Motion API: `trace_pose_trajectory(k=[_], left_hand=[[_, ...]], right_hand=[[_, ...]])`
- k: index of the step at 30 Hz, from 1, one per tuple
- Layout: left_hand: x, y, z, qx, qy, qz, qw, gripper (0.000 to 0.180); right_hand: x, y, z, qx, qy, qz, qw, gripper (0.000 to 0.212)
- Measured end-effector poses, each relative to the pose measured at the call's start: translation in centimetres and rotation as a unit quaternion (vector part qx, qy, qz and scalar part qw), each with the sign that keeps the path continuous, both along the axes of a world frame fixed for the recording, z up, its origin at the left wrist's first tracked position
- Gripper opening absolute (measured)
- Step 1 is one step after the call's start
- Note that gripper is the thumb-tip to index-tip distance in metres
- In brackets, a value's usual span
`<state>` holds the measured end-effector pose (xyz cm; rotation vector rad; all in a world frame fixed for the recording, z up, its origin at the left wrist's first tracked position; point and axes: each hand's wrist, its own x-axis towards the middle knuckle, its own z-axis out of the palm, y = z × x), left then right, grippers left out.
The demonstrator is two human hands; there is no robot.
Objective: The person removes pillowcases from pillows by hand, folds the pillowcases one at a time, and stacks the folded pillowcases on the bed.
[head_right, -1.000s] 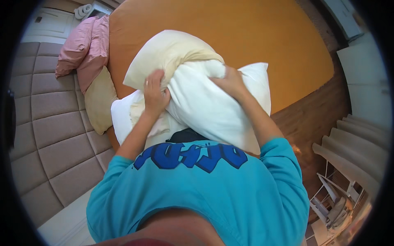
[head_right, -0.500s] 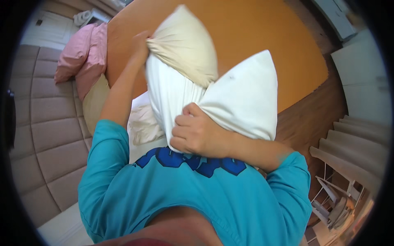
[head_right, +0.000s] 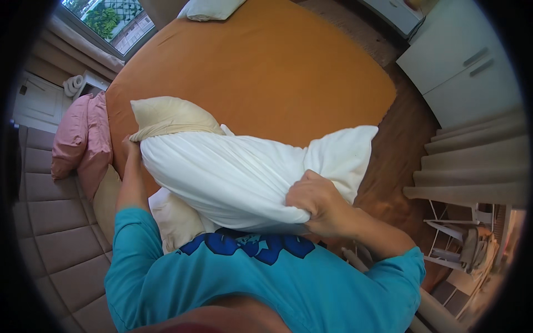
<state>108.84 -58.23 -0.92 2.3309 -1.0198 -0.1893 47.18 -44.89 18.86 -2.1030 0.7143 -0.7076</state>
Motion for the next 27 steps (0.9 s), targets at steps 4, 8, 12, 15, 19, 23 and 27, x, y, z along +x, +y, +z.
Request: trace_pose_trajectory(k=[4, 8, 12, 15, 19, 23, 27], left_hand=[[-5.8, -1.1, -1.1, 0.02, 0.12, 0.023, 0.992, 0.02], [-19.1, -0.9, -0.1, -0.128, -0.16, -0.272, 0.94, 0.017], [-21.2, 3.1, 1.3, -0.083, -0.13, -0.255, 0.955, 0.022], [-21.8, 4.4, 4.0, -0.125, -0.124, -0.237, 0.956, 0.024], [-22.9, 0.6, 10.0, -0.174, -0.191, -0.319, 0.912, 0.02], [-20.2, -3.9, 10.2, -0.013, -0.15, -0.28, 0.948, 0.017], [-18.6, -6.5, 5.6, -0.03, -0.179, -0.232, 0.956, 0.016]], right_hand=[[-1.9, -1.8, -5.0, 0.054, 0.03, -0.1, 0.993, 0.024], [-4.0, -7.9, -10.2, 0.207, 0.373, -0.054, 0.903, 0.065], [2.3, -14.7, -17.3, 0.049, 0.177, -0.18, 0.966, 0.115], [10.3, -13.3, -16.1, 0.168, 0.076, -0.118, 0.976, 0.086], [13.5, -7.7, -13.2, 0.002, 0.017, -0.002, 1.0, 0.039], [12.2, -6.8, -6.8, -0.051, -0.076, 0.076, 0.993, 0.03], [8.7, -6.9, -5.8, -0.076, 0.0, 0.11, 0.991, 0.027]])
